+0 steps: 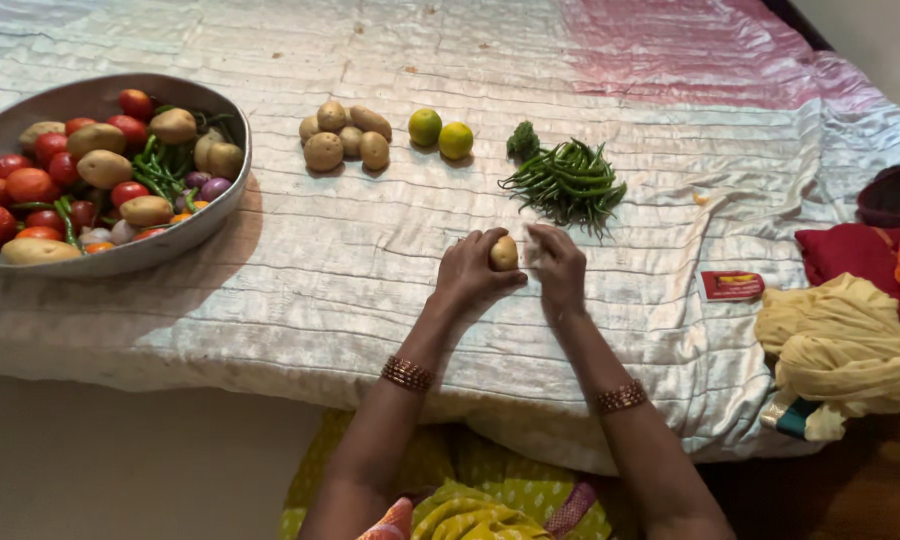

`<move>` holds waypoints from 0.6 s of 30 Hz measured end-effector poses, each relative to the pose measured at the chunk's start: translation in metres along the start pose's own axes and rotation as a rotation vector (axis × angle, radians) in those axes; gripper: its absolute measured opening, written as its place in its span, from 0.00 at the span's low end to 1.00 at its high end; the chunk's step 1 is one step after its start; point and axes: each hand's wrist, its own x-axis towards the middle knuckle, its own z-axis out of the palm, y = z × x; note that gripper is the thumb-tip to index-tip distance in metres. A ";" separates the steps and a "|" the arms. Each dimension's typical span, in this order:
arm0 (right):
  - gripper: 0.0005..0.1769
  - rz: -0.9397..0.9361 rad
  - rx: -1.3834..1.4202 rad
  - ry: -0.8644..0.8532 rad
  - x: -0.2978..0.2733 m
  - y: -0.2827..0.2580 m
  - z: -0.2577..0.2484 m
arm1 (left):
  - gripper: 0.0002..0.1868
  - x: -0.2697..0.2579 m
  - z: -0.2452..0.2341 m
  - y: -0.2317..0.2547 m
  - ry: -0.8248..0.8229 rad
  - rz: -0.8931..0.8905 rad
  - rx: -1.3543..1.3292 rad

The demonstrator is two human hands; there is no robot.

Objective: The person peels a potato by hand and then cleans it with a cloth.

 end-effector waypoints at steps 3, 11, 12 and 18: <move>0.17 0.340 0.567 -0.234 -0.013 -0.027 0.020 | 0.31 0.009 0.015 -0.021 0.060 0.024 -0.046; 0.17 0.321 0.371 -0.158 -0.010 -0.026 0.026 | 0.20 0.009 0.010 -0.011 0.030 -0.003 0.078; 0.20 0.196 0.108 -0.137 -0.004 -0.019 0.022 | 0.21 0.006 0.005 -0.005 0.034 0.002 0.042; 0.22 -0.009 -0.153 -0.103 -0.004 -0.013 0.020 | 0.24 0.003 -0.001 -0.001 0.074 0.063 -0.003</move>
